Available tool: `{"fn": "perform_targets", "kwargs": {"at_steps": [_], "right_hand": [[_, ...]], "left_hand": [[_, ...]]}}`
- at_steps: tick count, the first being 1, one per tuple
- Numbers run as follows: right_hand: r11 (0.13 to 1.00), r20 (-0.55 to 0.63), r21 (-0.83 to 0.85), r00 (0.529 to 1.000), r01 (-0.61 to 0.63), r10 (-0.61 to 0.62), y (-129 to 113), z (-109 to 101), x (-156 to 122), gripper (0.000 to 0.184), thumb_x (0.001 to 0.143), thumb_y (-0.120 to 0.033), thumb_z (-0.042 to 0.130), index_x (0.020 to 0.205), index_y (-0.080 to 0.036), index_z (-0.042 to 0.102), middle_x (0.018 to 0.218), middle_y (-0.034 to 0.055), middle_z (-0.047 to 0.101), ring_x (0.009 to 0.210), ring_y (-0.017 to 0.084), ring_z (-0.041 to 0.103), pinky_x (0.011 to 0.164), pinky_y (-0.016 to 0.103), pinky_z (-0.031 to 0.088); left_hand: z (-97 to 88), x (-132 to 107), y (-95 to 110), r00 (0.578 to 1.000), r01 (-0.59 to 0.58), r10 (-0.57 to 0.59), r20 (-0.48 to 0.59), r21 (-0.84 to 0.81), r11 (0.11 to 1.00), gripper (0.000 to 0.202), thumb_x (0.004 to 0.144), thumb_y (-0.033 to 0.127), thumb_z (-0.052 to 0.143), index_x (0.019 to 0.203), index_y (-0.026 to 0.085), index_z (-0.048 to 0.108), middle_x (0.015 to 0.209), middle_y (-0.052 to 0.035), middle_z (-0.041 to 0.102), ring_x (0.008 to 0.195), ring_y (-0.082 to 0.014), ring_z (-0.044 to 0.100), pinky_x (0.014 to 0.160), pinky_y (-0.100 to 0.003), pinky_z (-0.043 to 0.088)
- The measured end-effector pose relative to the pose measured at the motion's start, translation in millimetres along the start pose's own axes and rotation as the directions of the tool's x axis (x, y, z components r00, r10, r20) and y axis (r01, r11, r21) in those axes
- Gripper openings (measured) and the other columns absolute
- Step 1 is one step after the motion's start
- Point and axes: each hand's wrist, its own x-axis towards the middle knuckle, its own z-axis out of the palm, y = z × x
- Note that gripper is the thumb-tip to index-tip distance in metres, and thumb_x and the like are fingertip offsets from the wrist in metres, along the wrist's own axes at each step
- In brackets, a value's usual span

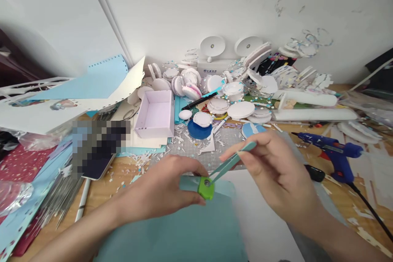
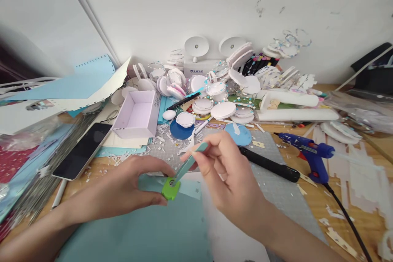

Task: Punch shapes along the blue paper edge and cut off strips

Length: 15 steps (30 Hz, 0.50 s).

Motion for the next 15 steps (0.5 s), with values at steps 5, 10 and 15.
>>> {"fn": "perform_targets", "kwargs": {"at_steps": [5, 10, 15], "right_hand": [[1.000, 0.137, -0.013, 0.990, -0.024, 0.026, 4.3, 0.9, -0.8, 0.006, 0.090, -0.025, 0.055, 0.093, -0.026, 0.050, 0.093, 0.0011, 0.066, 0.089, 0.016, 0.066, 0.076, 0.028, 0.058], [0.992, 0.097, -0.122, 0.995, 0.042, -0.030, 1.6, -5.5, -3.3, 0.005, 0.090, -0.020, 0.055, 0.091, -0.026, 0.054, 0.087, 0.0000, 0.065, 0.079, 0.014, 0.066, 0.069, 0.025, 0.057], [0.988, 0.114, -0.150, 0.993, 0.043, -0.026, 1.1, -5.3, -5.0, 0.007, 0.089, -0.019, 0.055, 0.089, -0.026, 0.054, 0.084, -0.0019, 0.065, 0.072, 0.012, 0.065, 0.064, 0.022, 0.055]], "left_hand": [[2.7, -0.4, -0.9, 0.999, 0.015, -0.014, -0.034, 0.027, 1.000, 0.027, 0.074, 0.032, 0.074, 0.100, 0.024, 0.069, 0.099, 0.0006, 0.072, 0.090, -0.0204, 0.065, 0.075, -0.027, 0.046], [3.7, -0.7, -1.3, 0.999, 0.012, -0.012, -0.053, -0.008, 1.000, 0.028, 0.074, 0.033, 0.074, 0.100, 0.026, 0.069, 0.100, 0.0019, 0.072, 0.091, -0.0198, 0.065, 0.075, -0.026, 0.047], [3.2, -1.6, 1.6, 0.999, 0.004, -0.004, -0.050, 0.002, 1.000, 0.026, 0.074, 0.034, 0.075, 0.097, 0.026, 0.071, 0.097, 0.0009, 0.072, 0.087, -0.0203, 0.065, 0.073, -0.027, 0.047]]}}
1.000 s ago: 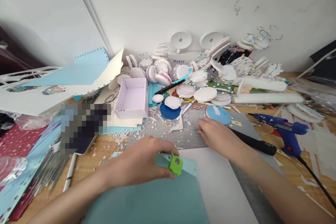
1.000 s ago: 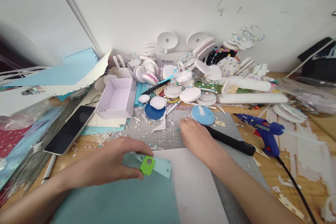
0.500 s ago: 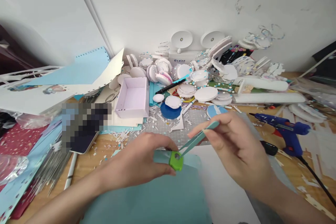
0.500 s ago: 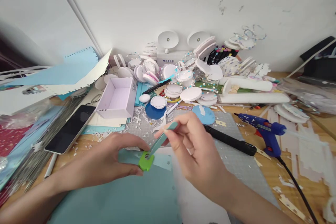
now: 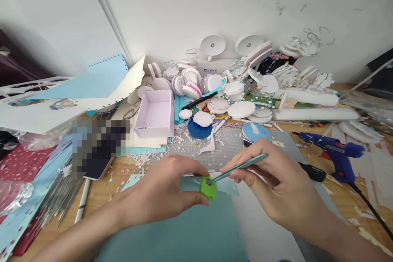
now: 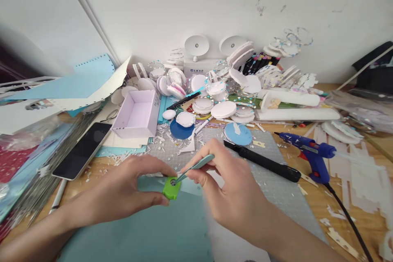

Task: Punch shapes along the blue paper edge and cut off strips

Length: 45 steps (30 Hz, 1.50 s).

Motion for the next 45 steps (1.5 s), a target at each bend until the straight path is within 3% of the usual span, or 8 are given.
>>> {"fn": "perform_targets", "kwargs": {"at_steps": [19, 24, 30, 33, 35, 38, 41, 45], "right_hand": [[0.991, 0.221, 0.081, 0.971, -0.106, 0.086, 9, 2, 8, 0.007, 0.090, -0.018, 0.048, 0.085, -0.022, 0.048, 0.073, -0.0006, 0.063, 0.062, 0.013, 0.061, 0.057, 0.024, 0.051], [0.966, 0.146, 0.151, 0.972, -0.208, 0.187, 9, 10, 12, 0.011, 0.090, -0.020, 0.048, 0.081, -0.022, 0.042, 0.065, -0.0021, 0.059, 0.059, 0.013, 0.060, 0.056, 0.024, 0.050], [0.980, -0.115, 0.189, 0.990, -0.056, 0.079, 4, -6, 15, 0.006, 0.090, -0.025, 0.051, 0.086, -0.023, 0.046, 0.080, 0.0018, 0.062, 0.066, 0.014, 0.061, 0.061, 0.026, 0.052], [0.998, -0.245, 0.063, 0.969, -0.014, 0.029, 19, -21, 21, 0.008, 0.090, -0.028, 0.051, 0.088, -0.024, 0.044, 0.079, 0.0010, 0.059, 0.068, 0.016, 0.059, 0.060, 0.028, 0.049], [0.980, -0.168, -0.195, 0.986, -0.035, 0.002, 38, -26, 25, 0.009, 0.089, -0.027, 0.050, 0.084, -0.024, 0.043, 0.073, 0.0001, 0.055, 0.065, 0.017, 0.057, 0.057, 0.029, 0.046], [0.796, 0.024, -0.605, 1.000, 0.030, -0.020, 67, -24, 29, 0.011, 0.089, -0.021, 0.045, 0.079, -0.022, 0.042, 0.069, 0.0021, 0.053, 0.065, 0.021, 0.054, 0.056, 0.033, 0.043], [0.741, 0.060, -0.665, 0.996, 0.089, -0.065, 79, -20, 27, 0.006, 0.088, -0.018, 0.045, 0.083, -0.019, 0.048, 0.087, 0.0105, 0.058, 0.087, 0.029, 0.055, 0.074, 0.042, 0.044], [0.834, 0.080, -0.526, 0.986, 0.164, -0.143, 58, -11, 13, 0.017, 0.091, -0.029, 0.050, 0.105, -0.019, 0.052, 0.106, 0.0110, 0.057, 0.103, 0.027, 0.052, 0.088, 0.040, 0.043]], "left_hand": [[15.4, -5, 2, 0.991, -0.102, 0.094, 0.093, 0.085, 0.991, 0.024, 0.082, 0.023, 0.067, 0.104, 0.017, 0.063, 0.100, -0.0062, 0.068, 0.094, -0.0243, 0.062, 0.083, -0.035, 0.045], [15.8, -5, 4, 0.993, -0.116, 0.111, 0.041, 0.137, 0.984, 0.026, 0.083, 0.026, 0.065, 0.107, 0.015, 0.061, 0.102, -0.0081, 0.068, 0.096, -0.0261, 0.062, 0.084, -0.037, 0.044], [9.4, -7, 1, 0.998, -0.054, 0.056, -0.024, 0.078, 0.995, 0.028, 0.085, 0.033, 0.064, 0.110, 0.021, 0.061, 0.104, -0.0038, 0.069, 0.096, -0.0229, 0.063, 0.083, -0.033, 0.045], [5.5, -5, -2, 0.998, -0.035, 0.034, 0.045, 0.016, 0.999, 0.022, 0.087, 0.035, 0.061, 0.104, 0.023, 0.064, 0.100, -0.0011, 0.071, 0.091, -0.0196, 0.064, 0.078, -0.028, 0.045], [3.4, -4, -4, 0.998, -0.016, 0.017, 0.056, -0.022, 1.000, 0.021, 0.087, 0.037, 0.060, 0.101, 0.023, 0.066, 0.099, -0.0001, 0.071, 0.090, -0.0181, 0.064, 0.078, -0.026, 0.045], [1.5, -2, -6, 0.998, 0.023, -0.020, 0.054, -0.068, 0.997, 0.023, 0.088, 0.040, 0.058, 0.099, 0.022, 0.067, 0.099, 0.0002, 0.070, 0.091, -0.0173, 0.063, 0.079, -0.025, 0.044], [1.5, -1, -7, 0.997, 0.049, -0.044, 0.062, -0.078, 0.996, 0.027, 0.089, 0.043, 0.055, 0.097, 0.021, 0.068, 0.097, -0.0002, 0.070, 0.090, -0.0171, 0.062, 0.078, -0.025, 0.044], [5.5, -1, -7, 0.996, 0.065, -0.063, 0.057, -0.041, 0.997, 0.033, 0.090, 0.047, 0.051, 0.095, 0.019, 0.069, 0.092, -0.0008, 0.069, 0.083, -0.0166, 0.060, 0.072, -0.025, 0.042]]}}
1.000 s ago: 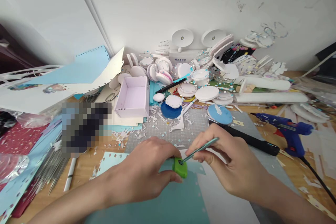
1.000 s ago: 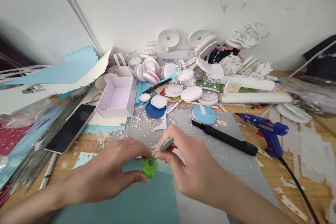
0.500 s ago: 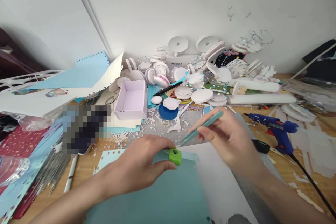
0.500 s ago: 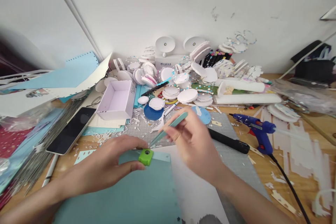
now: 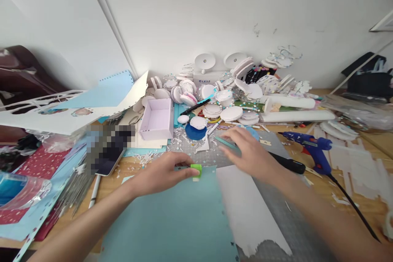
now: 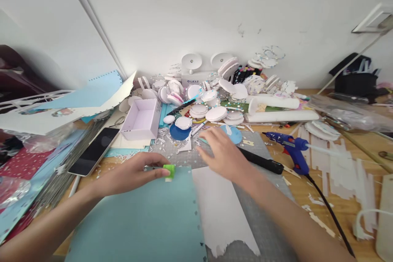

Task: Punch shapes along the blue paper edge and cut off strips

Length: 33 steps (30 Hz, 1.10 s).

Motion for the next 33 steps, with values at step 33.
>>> {"fn": "perform_targets", "kwargs": {"at_steps": [33], "right_hand": [[0.628, 0.376, 0.687, 0.918, -0.365, 0.122, -24, 37, -32, 0.040, 0.074, -0.034, 0.074, 0.109, -0.023, 0.059, 0.101, 0.0020, 0.064, 0.098, 0.019, 0.058, 0.087, 0.028, 0.045]], "left_hand": [[21.6, 7, -10, 0.988, -0.086, 0.098, -0.118, 0.104, 0.991, 0.017, 0.085, 0.016, 0.056, 0.090, 0.021, 0.072, 0.087, 0.0012, 0.074, 0.080, -0.0157, 0.067, 0.072, -0.022, 0.045]]}}
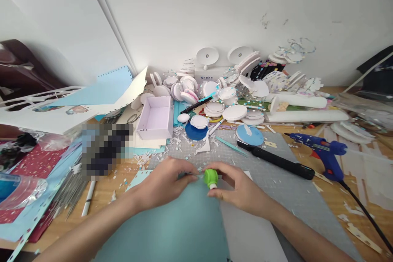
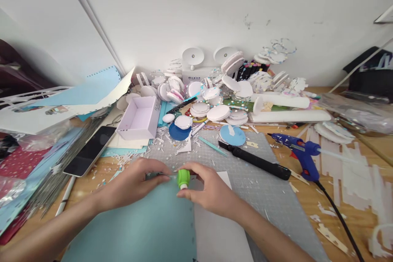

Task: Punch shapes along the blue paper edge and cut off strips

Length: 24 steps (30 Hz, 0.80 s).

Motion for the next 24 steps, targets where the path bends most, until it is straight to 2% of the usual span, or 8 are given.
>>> {"fn": "perform_targets", "kwargs": {"at_steps": [6, 11, 12, 14, 16, 18, 21, 24], "right_hand": [[0.994, -0.070, -0.082, 0.995, 0.069, -0.075, -4, 1, -2, 0.022, 0.072, -0.027, 0.074, 0.089, -0.019, 0.062, 0.084, 0.0011, 0.061, 0.081, 0.018, 0.056, 0.074, 0.028, 0.044], [0.978, -0.134, -0.152, 0.978, 0.140, -0.160, -3, 2, -5, 0.016, 0.075, -0.025, 0.070, 0.088, -0.019, 0.062, 0.082, 0.0020, 0.060, 0.078, 0.018, 0.054, 0.071, 0.029, 0.043], [0.976, -0.140, -0.159, 0.975, 0.148, -0.171, -3, 2, -5, 0.017, 0.075, -0.024, 0.070, 0.089, -0.019, 0.062, 0.082, 0.0024, 0.060, 0.079, 0.019, 0.054, 0.071, 0.030, 0.043], [0.973, -0.144, -0.171, 0.973, 0.157, -0.182, -1, 3, -6, 0.018, 0.074, -0.023, 0.070, 0.090, -0.019, 0.061, 0.083, 0.0029, 0.060, 0.080, 0.019, 0.054, 0.072, 0.030, 0.044], [0.970, -0.143, -0.180, 0.971, 0.164, -0.191, -1, 4, -5, 0.019, 0.073, -0.021, 0.070, 0.090, -0.020, 0.061, 0.083, 0.0026, 0.060, 0.081, 0.020, 0.054, 0.073, 0.031, 0.044], [0.967, -0.144, -0.186, 0.969, 0.175, -0.203, -1, 6, -5, 0.020, 0.073, -0.019, 0.069, 0.091, -0.021, 0.060, 0.083, 0.0022, 0.059, 0.081, 0.019, 0.054, 0.074, 0.031, 0.044], [0.961, -0.131, -0.195, 0.966, 0.197, -0.224, -1, 7, -3, 0.016, 0.073, -0.015, 0.066, 0.086, -0.021, 0.059, 0.082, 0.0020, 0.059, 0.081, 0.020, 0.054, 0.074, 0.032, 0.044], [0.958, -0.129, -0.203, 0.964, 0.204, -0.233, -2, 9, -3, 0.012, 0.073, -0.014, 0.064, 0.080, -0.021, 0.057, 0.079, 0.0016, 0.058, 0.079, 0.020, 0.053, 0.071, 0.031, 0.043]], "left_hand": [[3.1, 3, 1, 1.000, -0.021, 0.021, 0.010, -0.007, 1.000, 0.018, 0.087, 0.018, 0.053, 0.091, 0.021, 0.070, 0.089, 0.0002, 0.074, 0.083, -0.0164, 0.066, 0.074, -0.023, 0.047], [-0.9, 2, 7, 0.998, -0.050, 0.050, 0.049, -0.003, 0.999, 0.015, 0.088, 0.025, 0.054, 0.098, 0.023, 0.066, 0.095, 0.0000, 0.071, 0.087, -0.0171, 0.065, 0.077, -0.026, 0.047], [-1.8, 1, 10, 0.996, -0.060, 0.058, 0.065, 0.031, 0.998, 0.019, 0.085, 0.030, 0.060, 0.103, 0.022, 0.063, 0.099, -0.0015, 0.070, 0.091, -0.0193, 0.064, 0.079, -0.029, 0.046], [-2.2, 1, 18, 0.993, -0.080, 0.068, 0.094, 0.139, 0.987, 0.044, 0.073, 0.044, 0.072, 0.107, 0.020, 0.058, 0.105, -0.0057, 0.067, 0.096, -0.0253, 0.061, 0.084, -0.036, 0.045], [-0.5, 4, 26, 0.992, -0.091, 0.064, 0.109, 0.265, 0.960, 0.060, 0.061, 0.057, 0.076, 0.101, 0.017, 0.056, 0.100, -0.0086, 0.065, 0.095, -0.0296, 0.060, 0.084, -0.041, 0.044], [2.3, 10, 30, 0.991, -0.096, 0.056, 0.117, 0.366, 0.926, 0.059, 0.063, 0.064, 0.072, 0.093, 0.016, 0.056, 0.091, -0.0085, 0.065, 0.087, -0.0292, 0.060, 0.080, -0.041, 0.043], [5.4, 19, 30, 0.984, -0.149, 0.092, 0.150, 0.430, 0.890, 0.050, 0.070, 0.063, 0.067, 0.085, 0.016, 0.056, 0.079, -0.0054, 0.063, 0.076, -0.0253, 0.061, 0.074, -0.038, 0.042], [5.8, 25, 25, 0.966, -0.241, 0.181, 0.184, 0.395, 0.886, 0.042, 0.074, 0.057, 0.067, 0.079, 0.017, 0.056, 0.073, -0.0024, 0.062, 0.070, -0.0218, 0.060, 0.071, -0.034, 0.041]]}}
